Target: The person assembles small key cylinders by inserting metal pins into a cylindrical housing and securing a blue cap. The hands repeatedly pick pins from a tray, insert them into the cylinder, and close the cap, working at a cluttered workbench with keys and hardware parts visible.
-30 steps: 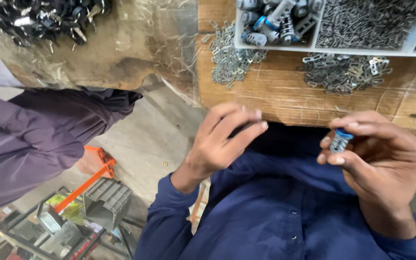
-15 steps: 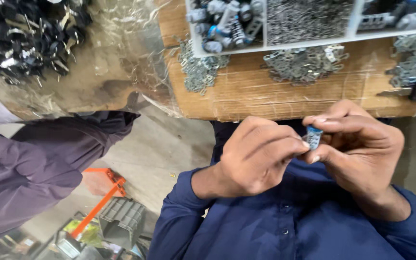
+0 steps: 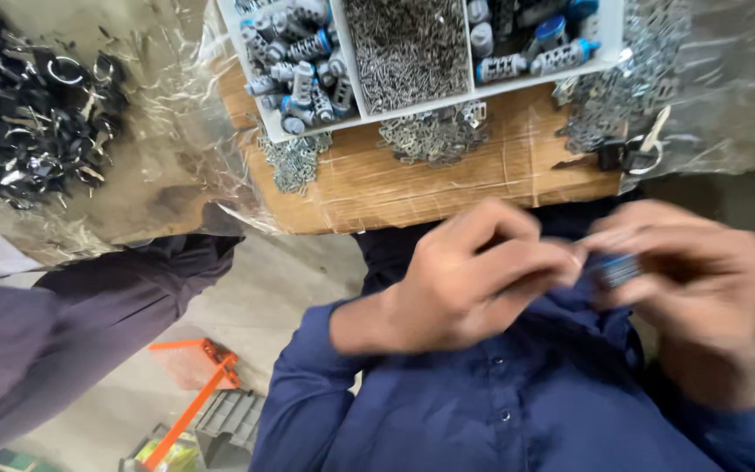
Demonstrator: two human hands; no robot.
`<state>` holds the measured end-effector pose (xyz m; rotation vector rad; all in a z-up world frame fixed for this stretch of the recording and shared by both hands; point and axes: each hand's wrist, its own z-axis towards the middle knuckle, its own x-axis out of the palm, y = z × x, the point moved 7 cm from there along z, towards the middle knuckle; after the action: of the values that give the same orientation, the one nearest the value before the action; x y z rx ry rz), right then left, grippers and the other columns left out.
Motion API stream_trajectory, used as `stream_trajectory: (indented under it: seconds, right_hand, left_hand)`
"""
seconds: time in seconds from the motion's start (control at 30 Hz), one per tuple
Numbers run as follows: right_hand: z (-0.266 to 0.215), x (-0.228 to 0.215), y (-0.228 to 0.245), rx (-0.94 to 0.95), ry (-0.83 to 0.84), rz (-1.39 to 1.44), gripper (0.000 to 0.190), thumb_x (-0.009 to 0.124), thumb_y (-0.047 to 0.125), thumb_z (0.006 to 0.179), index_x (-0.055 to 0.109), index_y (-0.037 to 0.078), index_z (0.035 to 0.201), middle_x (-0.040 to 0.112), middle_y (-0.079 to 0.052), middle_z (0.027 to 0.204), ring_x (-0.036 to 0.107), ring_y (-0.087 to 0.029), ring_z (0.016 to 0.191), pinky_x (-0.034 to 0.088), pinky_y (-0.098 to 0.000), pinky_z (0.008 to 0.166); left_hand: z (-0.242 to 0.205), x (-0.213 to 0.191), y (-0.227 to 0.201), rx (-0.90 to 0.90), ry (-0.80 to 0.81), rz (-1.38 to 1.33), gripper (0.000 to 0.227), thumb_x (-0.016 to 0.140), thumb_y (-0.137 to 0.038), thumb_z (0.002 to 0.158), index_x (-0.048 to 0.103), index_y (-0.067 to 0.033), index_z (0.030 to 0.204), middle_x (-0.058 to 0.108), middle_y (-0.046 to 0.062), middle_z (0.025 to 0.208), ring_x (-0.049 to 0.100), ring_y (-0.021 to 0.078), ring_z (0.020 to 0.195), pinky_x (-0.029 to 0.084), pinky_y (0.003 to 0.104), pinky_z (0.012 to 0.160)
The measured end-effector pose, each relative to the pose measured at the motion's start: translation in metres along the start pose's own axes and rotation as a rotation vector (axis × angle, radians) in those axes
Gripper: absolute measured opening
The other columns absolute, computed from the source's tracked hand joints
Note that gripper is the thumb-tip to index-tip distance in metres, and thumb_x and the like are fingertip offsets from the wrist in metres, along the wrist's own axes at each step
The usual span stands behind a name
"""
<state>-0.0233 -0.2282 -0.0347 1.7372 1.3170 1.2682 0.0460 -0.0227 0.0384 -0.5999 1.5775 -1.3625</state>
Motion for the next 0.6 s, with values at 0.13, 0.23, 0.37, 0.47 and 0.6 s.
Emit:
stream_trajectory:
  seconds: [0.13, 0.23, 0.37, 0.47, 0.6]
  right_hand:
    - [-0.008, -0.059, -0.005, -0.158, -0.312, 0.240, 0.021, 0.072, 0.009, 0.103, 0.065, -0.001, 0.120, 0.065, -0.012, 0.113, 0.064, -0.014, 0.086, 0.054, -0.0189, 0.071]
    - [-0.001, -0.054, -0.001, -0.200, -0.280, 0.218, 0.016, 0.071, 0.009, 0.109, 0.064, -0.003, 0.119, 0.066, -0.011, 0.113, 0.064, -0.014, 0.089, 0.055, -0.0180, 0.074]
    - [0.010, 0.005, 0.008, -0.103, -0.211, 0.012, 0.016, 0.072, 0.011, 0.107, 0.067, -0.004, 0.109, 0.072, -0.014, 0.107, 0.067, -0.014, 0.083, 0.058, -0.0193, 0.073]
    - [0.040, 0.065, -0.003, 0.116, -0.020, -0.134, 0.015, 0.069, 0.003, 0.098, 0.070, -0.007, 0.109, 0.073, -0.014, 0.103, 0.068, -0.014, 0.078, 0.058, -0.0237, 0.071]
    - [0.061, 0.114, -0.004, 0.198, 0.197, -0.017, 0.016, 0.068, -0.003, 0.093, 0.068, -0.007, 0.109, 0.076, -0.015, 0.107, 0.068, -0.013, 0.077, 0.059, -0.0234, 0.068]
  left_hand:
    - [0.053, 0.015, -0.021, 0.233, -0.171, 0.651, 0.037, 0.081, 0.004, 0.084, 0.067, -0.0025, 0.118, 0.064, 0.014, 0.107, 0.062, 0.0288, 0.091, 0.053, 0.037, 0.082]
    - [0.066, 0.000, -0.019, 0.226, -0.107, 0.318, 0.029, 0.080, 0.003, 0.088, 0.063, -0.0021, 0.110, 0.064, 0.013, 0.108, 0.063, 0.0288, 0.096, 0.054, 0.036, 0.086]
    - [0.017, -0.035, 0.030, -0.295, -0.256, -1.207, 0.049, 0.082, -0.001, 0.082, 0.062, -0.0208, 0.123, 0.067, 0.004, 0.092, 0.070, 0.0161, 0.073, 0.060, 0.030, 0.065]
    - [-0.016, -0.057, 0.021, -0.046, -0.265, -0.409, 0.023, 0.070, 0.004, 0.094, 0.064, -0.0061, 0.114, 0.069, 0.007, 0.101, 0.064, 0.0169, 0.078, 0.050, 0.027, 0.072]
    - [-0.053, -0.091, 0.022, -0.075, -0.421, -0.103, 0.029, 0.086, -0.003, 0.087, 0.069, -0.0054, 0.110, 0.060, 0.007, 0.091, 0.055, 0.0154, 0.073, 0.045, 0.027, 0.064]
